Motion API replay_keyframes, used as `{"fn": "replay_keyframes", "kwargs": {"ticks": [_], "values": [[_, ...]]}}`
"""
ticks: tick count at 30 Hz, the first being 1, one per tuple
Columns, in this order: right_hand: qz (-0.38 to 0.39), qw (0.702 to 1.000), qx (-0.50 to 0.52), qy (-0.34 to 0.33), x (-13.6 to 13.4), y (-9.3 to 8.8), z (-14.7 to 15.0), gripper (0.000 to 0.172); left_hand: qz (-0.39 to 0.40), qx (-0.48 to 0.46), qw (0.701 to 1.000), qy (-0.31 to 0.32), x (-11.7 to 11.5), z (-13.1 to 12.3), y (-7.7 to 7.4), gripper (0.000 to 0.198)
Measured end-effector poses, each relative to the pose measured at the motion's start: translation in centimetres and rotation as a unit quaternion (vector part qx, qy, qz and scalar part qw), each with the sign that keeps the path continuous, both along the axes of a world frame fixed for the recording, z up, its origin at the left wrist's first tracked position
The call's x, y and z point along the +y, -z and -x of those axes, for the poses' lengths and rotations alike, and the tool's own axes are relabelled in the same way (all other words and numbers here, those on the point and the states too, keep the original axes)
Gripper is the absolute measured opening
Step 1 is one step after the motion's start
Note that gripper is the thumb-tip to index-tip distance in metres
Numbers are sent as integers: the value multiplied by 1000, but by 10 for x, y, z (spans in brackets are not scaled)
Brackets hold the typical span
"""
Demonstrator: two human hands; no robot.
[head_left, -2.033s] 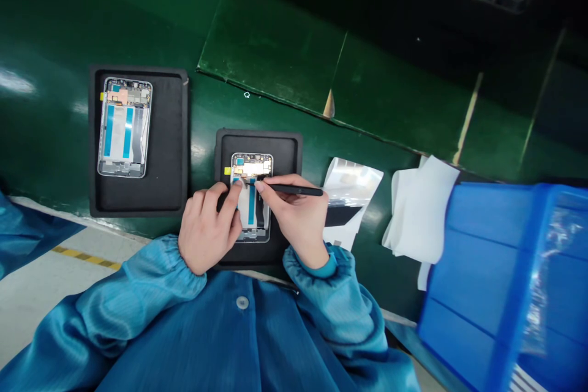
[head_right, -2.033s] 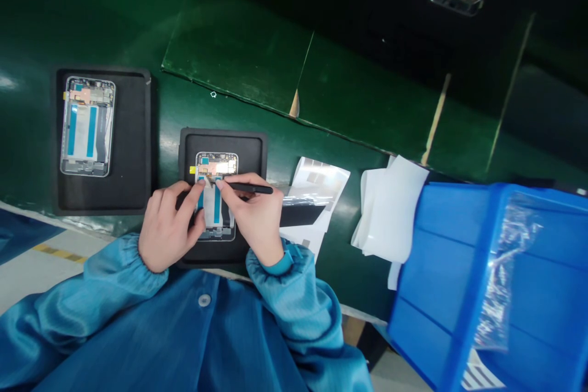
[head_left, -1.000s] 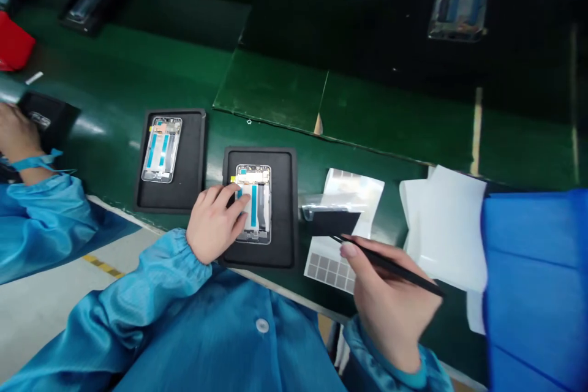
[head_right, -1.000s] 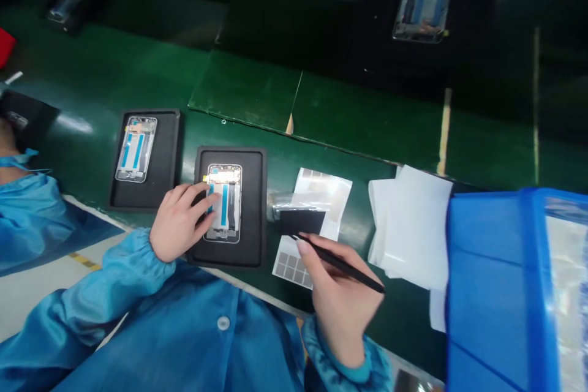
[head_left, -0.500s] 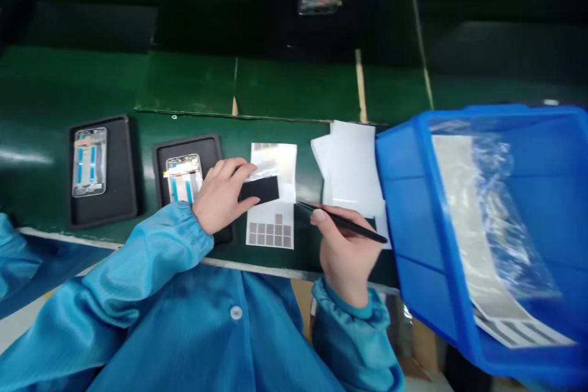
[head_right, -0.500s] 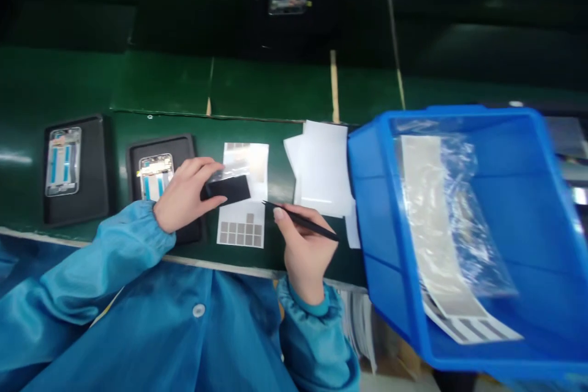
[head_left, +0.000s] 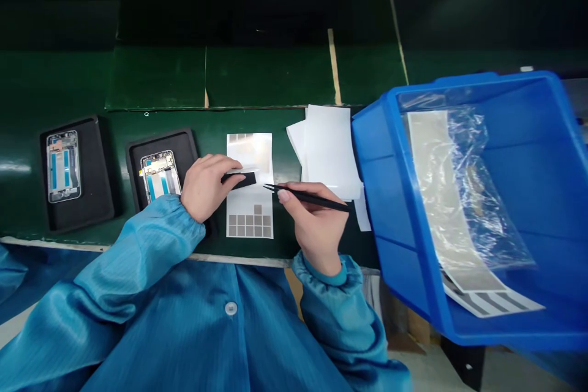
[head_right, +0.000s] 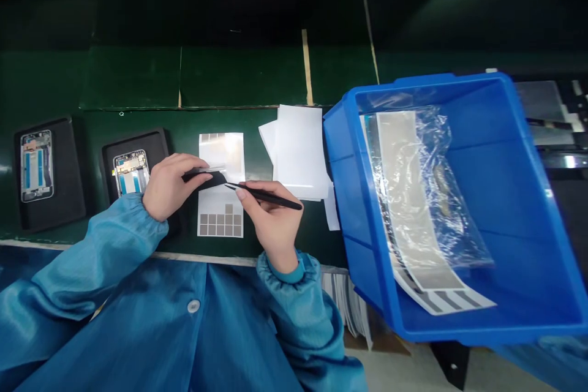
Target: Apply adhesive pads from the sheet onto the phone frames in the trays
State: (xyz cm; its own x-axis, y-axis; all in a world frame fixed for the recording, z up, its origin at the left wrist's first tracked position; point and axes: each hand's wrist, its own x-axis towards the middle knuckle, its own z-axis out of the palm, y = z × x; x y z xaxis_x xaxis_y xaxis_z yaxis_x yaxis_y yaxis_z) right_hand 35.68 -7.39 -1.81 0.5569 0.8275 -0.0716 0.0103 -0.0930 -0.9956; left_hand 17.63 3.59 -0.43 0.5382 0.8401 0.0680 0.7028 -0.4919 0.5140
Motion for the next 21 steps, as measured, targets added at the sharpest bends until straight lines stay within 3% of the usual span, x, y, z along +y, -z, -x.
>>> {"fn": "replay_keyframes", "kwargs": {"ticks": [7, 21], "values": [[-105, 989, -48, -88, 15, -9, 9, 19, -10, 10, 999, 39, -9, -3, -18, 13], [-91, 986, -94, -99, 17, -10, 14, 11, -8, 38, 997, 64, -11, 0, -19, 18]]}}
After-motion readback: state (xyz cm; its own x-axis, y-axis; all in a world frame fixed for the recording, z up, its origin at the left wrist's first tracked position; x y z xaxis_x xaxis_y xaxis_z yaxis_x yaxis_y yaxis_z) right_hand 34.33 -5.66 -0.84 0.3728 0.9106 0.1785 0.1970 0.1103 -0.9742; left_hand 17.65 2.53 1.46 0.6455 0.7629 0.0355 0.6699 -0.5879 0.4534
